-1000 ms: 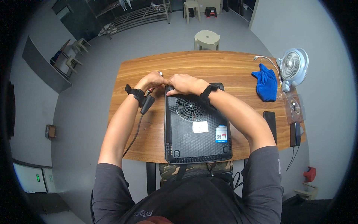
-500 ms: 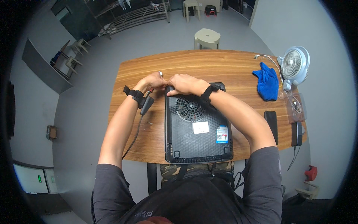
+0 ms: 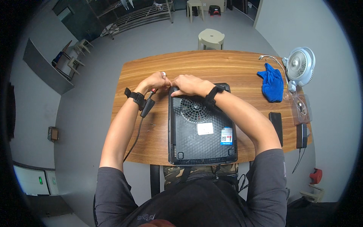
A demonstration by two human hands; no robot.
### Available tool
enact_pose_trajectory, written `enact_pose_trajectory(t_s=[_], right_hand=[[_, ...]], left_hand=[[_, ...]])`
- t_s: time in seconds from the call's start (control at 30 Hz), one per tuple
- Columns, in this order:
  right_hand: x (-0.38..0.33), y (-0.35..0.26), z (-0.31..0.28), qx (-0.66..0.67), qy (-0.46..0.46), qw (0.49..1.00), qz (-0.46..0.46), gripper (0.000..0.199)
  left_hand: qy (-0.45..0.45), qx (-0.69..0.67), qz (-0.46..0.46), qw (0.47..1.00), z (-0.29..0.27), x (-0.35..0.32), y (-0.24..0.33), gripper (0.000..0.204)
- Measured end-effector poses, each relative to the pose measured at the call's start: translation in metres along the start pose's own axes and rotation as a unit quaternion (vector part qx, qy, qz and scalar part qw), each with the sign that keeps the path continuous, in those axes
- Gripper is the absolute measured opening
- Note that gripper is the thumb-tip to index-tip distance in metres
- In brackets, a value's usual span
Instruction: The person uses a screwdriver to remove screws from the bottom of a black electronic device, then pries off the bottom cover to reveal internal components including a copper heat sink and circuit board. The person continues to unscrew internal parts.
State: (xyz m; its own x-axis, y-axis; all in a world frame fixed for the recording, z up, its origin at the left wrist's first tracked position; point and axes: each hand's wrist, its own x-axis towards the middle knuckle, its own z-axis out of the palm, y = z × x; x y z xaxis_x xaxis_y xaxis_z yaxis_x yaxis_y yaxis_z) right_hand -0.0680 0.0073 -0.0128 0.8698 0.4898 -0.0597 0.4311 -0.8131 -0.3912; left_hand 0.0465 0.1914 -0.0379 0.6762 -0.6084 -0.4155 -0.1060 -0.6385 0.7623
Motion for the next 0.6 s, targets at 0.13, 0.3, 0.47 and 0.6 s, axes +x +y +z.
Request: enact_pose_trajectory(t_s=[0.13,0.3,0.47,0.6], right_hand=[[0.001,-0.006,-0.003,0.009,0.000,1.000,0.001,0.047],[0.000,0.001,0.000,0.021,0.021,1.000,-0.010,0.048],[-0.004,-0.009,-0.011,0.014,0.002,1.000,0.010,0.050],[-0.004,-0.010,-0.012,0.006,0.006,1.000,0.012,0.051]], left_hand=[[0.016,-0.052,0.008,0.998,0.003,0.010,-0.024,0.015],[0.017,-0.091,-0.057,0.994,0.013,-0.004,-0.008,0.021],[-0.029,-0.151,-0.088,0.984,0.010,-0.009,-0.017,0.025],[-0.034,-0.173,-0.083,0.981,0.012,-0.008,-0.018,0.024]])
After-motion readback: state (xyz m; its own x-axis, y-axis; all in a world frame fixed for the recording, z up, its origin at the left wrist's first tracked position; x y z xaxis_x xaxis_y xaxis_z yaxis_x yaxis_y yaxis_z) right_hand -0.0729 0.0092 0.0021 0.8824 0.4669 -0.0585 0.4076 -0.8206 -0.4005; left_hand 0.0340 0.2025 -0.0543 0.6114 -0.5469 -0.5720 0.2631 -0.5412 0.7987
